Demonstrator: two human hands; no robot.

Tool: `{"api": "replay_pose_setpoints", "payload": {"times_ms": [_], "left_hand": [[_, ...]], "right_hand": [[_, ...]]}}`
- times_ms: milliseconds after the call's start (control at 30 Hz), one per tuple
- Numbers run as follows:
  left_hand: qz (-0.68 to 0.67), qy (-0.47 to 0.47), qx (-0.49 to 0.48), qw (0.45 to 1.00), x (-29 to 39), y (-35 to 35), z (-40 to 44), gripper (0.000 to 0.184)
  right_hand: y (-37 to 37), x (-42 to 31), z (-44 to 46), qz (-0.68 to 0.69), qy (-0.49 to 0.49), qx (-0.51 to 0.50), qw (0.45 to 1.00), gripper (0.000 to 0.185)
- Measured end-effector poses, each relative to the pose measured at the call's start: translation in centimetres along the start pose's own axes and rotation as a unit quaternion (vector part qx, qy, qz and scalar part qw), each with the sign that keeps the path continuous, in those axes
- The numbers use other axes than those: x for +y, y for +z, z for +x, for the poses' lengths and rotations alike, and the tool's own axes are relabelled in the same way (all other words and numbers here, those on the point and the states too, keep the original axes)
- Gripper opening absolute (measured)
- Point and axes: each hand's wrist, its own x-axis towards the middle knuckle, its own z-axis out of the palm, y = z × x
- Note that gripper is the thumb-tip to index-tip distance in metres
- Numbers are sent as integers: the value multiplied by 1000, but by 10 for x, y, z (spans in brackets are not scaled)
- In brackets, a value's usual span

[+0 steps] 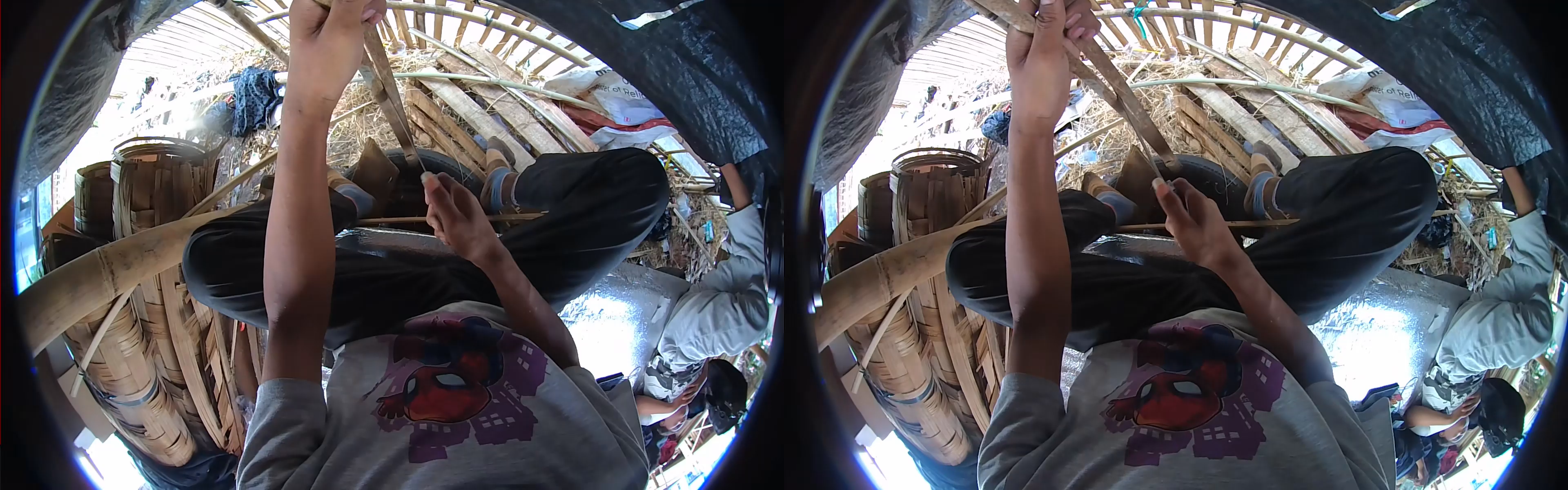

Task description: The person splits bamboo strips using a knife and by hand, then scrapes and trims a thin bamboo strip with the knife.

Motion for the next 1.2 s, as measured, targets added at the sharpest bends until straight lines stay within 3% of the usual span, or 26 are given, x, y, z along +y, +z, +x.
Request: {"api": "replay_pose_setpoints", "payload": {"times_ms": [33,100,133,233,333,400,433,500,667,800,900,967,1033,1167,1200], "left_hand": [[-26,-3,17,1000,1,-1,0,26],[58,11,-129,990,1,-10,5,33],[57,11,-129,990,1,-10,6,33],[92,20,-119,988,3,-2,1,40],[98,10,-80,992,17,18,-9,44],[154,-36,-52,986,30,30,-12,46],[150,-41,-56,986,23,33,-13,46],[116,15,-87,989,10,38,-12,45],[95,52,-170,979,-6,38,1,42],[65,85,-135,985,-5,32,7,43],[122,8,-74,990,2,21,7,41],[129,19,-49,990,-3,14,5,39],[89,62,-103,989,-2,10,5,38],[87,20,-71,993,-2,31,-7,34],[25,96,-113,989,-7,38,-2,31]], "right_hand": [[-3,-5,-4,0,2,0,1000,43],[-10,-10,-11,18,-33,-29,999,42],[-14,-10,-11,18,-33,-28,999,42],[-18,-9,-13,-152,-186,-24,970,45],[-17,-23,-17,-137,-261,-20,955,54],[-18,-36,-24,-76,-44,-35,995,54],[-18,-43,-28,-72,-40,-30,996,54],[-21,-55,-27,-103,62,-26,992,53],[-25,-42,-9,-152,43,27,987,58],[-19,-25,11,-175,-12,48,983,59],[-18,-43,9,-90,53,-26,994,52],[-24,-45,13,62,145,-130,979,48],[-21,-39,14,30,118,-122,985,45],[-22,-17,15,-109,114,-10,987,39],[-27,-11,19,-167,117,1,979,36]]}}
